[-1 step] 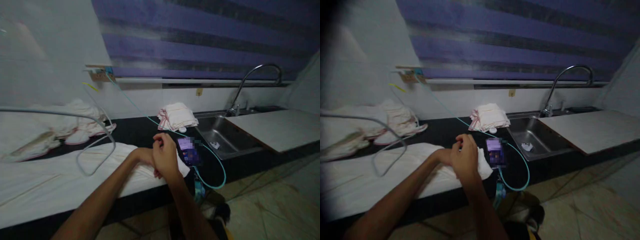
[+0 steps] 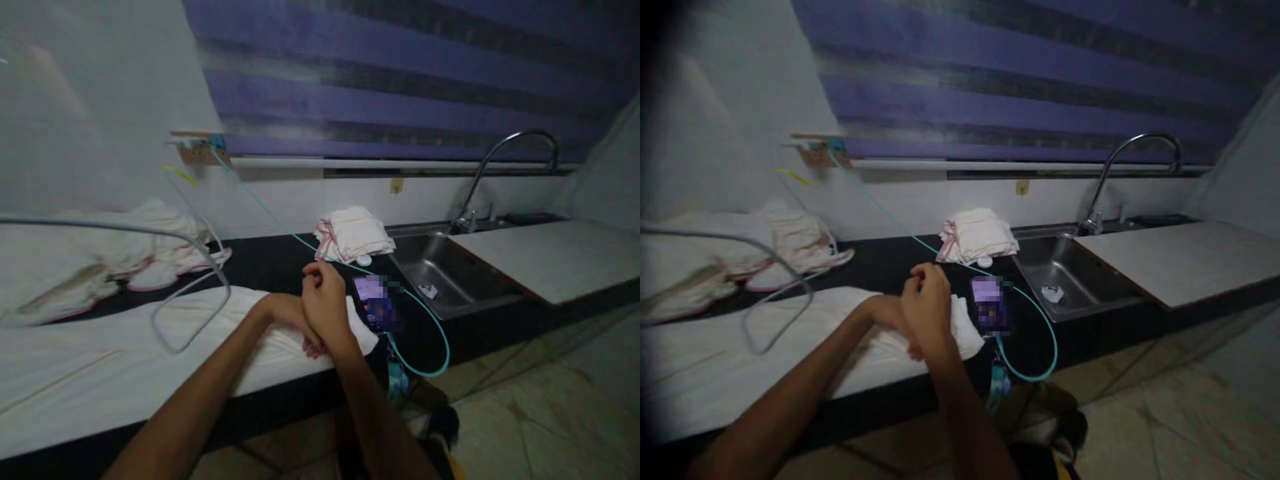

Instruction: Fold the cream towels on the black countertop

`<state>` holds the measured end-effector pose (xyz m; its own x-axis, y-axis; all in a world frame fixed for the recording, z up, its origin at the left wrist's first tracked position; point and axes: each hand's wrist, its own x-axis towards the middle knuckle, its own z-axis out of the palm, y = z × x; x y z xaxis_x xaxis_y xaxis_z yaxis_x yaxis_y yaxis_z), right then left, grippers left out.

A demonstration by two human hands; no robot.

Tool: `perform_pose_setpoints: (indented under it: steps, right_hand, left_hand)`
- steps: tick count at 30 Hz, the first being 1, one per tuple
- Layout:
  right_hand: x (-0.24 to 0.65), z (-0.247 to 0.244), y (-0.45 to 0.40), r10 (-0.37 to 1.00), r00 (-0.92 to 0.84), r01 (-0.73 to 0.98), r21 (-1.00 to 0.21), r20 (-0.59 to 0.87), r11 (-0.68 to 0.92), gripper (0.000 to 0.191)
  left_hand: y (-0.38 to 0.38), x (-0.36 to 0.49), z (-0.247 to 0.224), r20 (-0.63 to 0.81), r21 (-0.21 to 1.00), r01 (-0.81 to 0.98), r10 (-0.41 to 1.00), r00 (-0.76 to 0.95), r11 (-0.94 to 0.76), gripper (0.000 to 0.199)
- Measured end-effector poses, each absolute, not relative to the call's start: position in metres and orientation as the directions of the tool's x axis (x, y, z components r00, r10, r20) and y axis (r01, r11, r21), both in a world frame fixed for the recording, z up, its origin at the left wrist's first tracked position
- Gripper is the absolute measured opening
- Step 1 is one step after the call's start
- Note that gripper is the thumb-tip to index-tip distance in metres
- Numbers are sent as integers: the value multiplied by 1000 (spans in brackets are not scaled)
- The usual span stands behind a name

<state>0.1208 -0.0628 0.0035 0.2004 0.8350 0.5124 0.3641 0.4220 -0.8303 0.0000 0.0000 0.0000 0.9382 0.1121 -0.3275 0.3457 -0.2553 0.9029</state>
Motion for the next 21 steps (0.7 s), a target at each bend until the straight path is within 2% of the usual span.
perform_pose_setpoints:
  steps: [3,6,10,16,19,21]
  right_hand:
    - [108,-8,-19,894,231,329,-896,384,300,19]
    - [104,-28,0,927,213,384,-899,309,211,25]
    - [104,-43,-2,884,191,534,-801,427,272,27]
    - [107,-25,-24,809,142,665,-661,571,349,26]
    - [108,-18,-38,839,194,717,-657,508,232,24]
    - [108,-18,-43,898,224,752,-653,378,87,23]
  left_hand:
    - [7,-9,8,-444,875,457,113,889,-161,40]
    - [16,-22,10,-536,827,556,184,824,-81,42]
    - [22,-37,10,-555,807,589,274,786,-54,50]
    - [12,-39,24,-553,792,607,339,761,-70,57]
    - [10,-35,27,-577,769,632,325,749,-93,56]
    - [11,-34,25,-608,747,659,311,730,-85,56]
